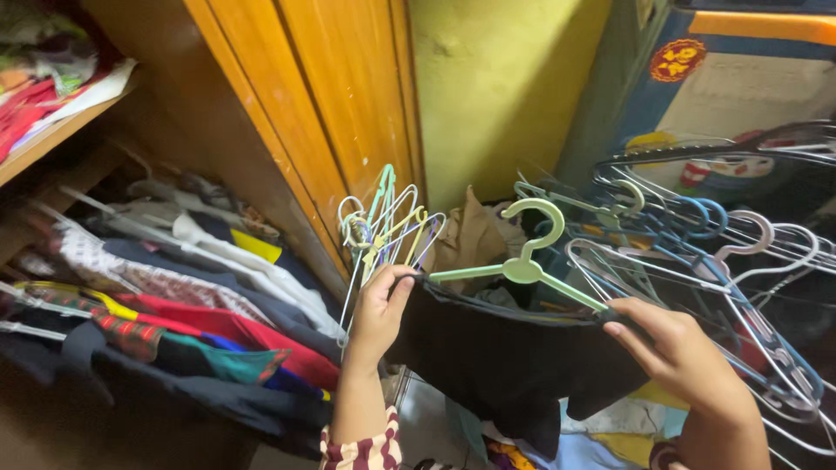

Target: The person picks up various garments from a pile, places each on a hanger, and hangs them in a wooden wardrobe. The person handles a red and blue garment, a green plaid top, a dark gray shirt, a black shirt, a yellow shirt, and a light blue shirt.

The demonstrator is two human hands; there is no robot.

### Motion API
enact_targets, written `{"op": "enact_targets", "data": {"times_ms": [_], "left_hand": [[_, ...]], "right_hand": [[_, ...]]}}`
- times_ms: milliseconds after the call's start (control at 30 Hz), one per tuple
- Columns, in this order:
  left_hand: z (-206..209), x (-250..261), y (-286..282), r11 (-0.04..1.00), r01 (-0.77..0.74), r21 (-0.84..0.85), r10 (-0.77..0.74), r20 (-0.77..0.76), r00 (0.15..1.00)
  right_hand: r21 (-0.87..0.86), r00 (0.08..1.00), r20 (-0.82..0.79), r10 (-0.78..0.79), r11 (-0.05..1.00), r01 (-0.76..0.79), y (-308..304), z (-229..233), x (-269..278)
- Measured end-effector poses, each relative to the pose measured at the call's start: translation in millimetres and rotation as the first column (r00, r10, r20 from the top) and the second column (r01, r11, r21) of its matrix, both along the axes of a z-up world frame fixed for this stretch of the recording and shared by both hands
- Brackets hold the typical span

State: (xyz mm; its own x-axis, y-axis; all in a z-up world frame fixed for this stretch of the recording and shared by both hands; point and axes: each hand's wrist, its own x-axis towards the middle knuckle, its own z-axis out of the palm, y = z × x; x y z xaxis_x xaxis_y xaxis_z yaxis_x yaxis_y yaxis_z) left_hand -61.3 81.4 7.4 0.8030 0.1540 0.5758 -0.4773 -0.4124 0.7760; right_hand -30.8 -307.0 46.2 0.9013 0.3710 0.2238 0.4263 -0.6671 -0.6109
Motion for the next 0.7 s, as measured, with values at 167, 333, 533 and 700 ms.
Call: {"op": "enact_targets", "data": {"times_ms": [167, 333, 533, 700], "left_hand": [[2, -51, 8, 0.986, -0.154, 0.062, 0.153, 0.019, 0.988], [9, -110, 7, 0.933, -0.359, -0.011, 0.353, 0.206, 0.913], [7, -188, 9, 0.742, -0.663, -0.095, 0.665, 0.229, 0.711], [-19, -233, 16, 0.595, -0.777, -0.203, 0.798, 0.264, 0.542]], "right_hand": [[0.134, 0.959, 0.189, 0.210, 0.962, -0.237, -1, -8, 4], [0.156, 0.898, 0.211, 0.385, 0.894, -0.420, 20, 3, -3], [0.197, 0.788, 0.238, 0.567, 0.767, -0.611, 84, 35, -25], [0.160, 0.696, 0.242, 0.676, 0.680, -0.716, 124, 41, -32]]}}
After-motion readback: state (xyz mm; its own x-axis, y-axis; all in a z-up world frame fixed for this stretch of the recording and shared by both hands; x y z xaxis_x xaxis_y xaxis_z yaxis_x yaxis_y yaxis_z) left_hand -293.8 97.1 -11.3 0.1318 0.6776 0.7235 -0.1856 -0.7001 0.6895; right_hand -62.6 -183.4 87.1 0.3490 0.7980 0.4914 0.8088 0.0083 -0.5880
